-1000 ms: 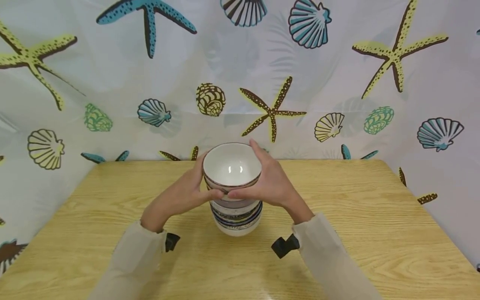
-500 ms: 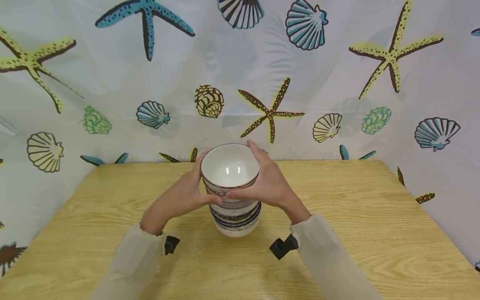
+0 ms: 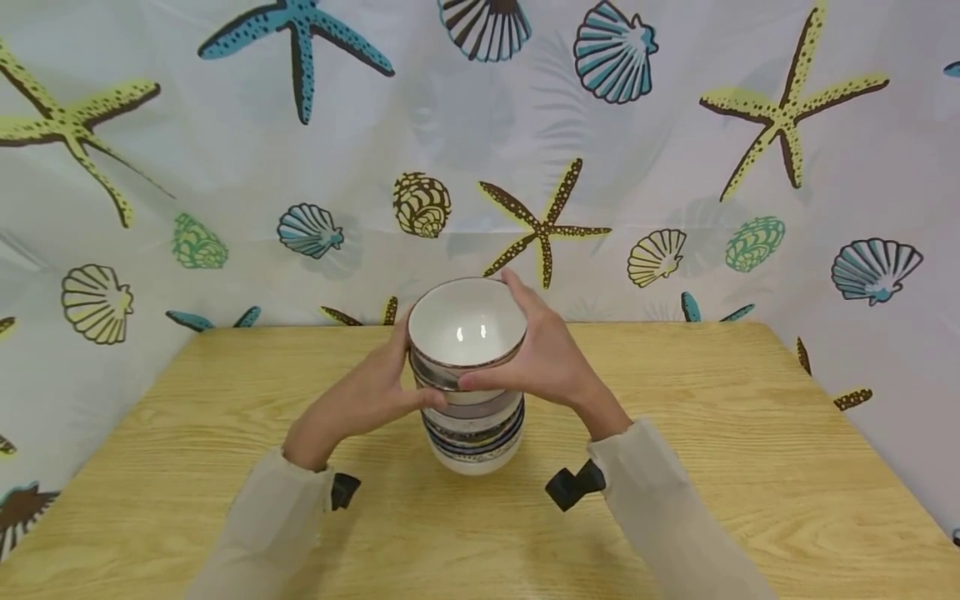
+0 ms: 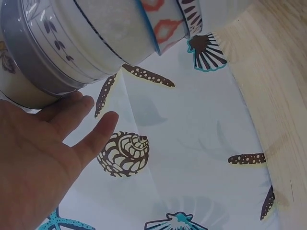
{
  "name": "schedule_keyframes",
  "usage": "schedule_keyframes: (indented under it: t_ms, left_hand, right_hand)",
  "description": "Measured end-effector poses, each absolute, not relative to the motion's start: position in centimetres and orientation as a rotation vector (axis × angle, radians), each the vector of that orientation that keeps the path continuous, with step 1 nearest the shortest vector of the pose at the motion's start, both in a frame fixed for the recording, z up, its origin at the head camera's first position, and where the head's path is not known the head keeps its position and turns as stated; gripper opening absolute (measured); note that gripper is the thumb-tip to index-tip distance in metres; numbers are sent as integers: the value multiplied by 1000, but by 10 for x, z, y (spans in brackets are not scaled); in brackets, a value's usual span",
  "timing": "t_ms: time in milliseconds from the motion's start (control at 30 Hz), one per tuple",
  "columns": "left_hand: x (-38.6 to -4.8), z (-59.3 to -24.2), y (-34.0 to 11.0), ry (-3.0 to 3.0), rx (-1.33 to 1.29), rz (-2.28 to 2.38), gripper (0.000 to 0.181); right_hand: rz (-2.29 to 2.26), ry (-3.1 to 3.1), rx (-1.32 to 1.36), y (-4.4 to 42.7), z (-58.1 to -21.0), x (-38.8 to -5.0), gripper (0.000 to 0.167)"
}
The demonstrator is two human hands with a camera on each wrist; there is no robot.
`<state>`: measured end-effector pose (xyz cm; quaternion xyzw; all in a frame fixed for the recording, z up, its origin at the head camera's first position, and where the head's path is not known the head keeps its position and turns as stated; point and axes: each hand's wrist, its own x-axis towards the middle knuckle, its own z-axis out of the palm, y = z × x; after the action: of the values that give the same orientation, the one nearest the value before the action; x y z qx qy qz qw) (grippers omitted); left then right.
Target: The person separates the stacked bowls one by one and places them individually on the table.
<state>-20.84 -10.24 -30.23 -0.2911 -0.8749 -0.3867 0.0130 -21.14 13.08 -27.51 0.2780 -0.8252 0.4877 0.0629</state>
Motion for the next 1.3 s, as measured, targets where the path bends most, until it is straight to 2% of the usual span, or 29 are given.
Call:
schedule_keyframes:
  t_ms: [133, 433, 667, 1300]
  left_hand:
    - [-209, -304, -101, -2694, -957, -1282, 124]
    - [-207, -303, -102, -2823, -861, -1256, 124]
    - [-208, -301, -102, -2806, -880, -1270, 120]
    - [-208, -302, -101, -2826, -855, -1234, 116]
  right_hand:
    - [1485, -2468, 831, 133, -271, -210, 122]
    - [1478, -2439, 758, 146, -256, -207, 118]
    - [1483, -2444, 647, 157, -249, -203, 114]
    - [1434, -2461, 448, 194, -257, -190, 112]
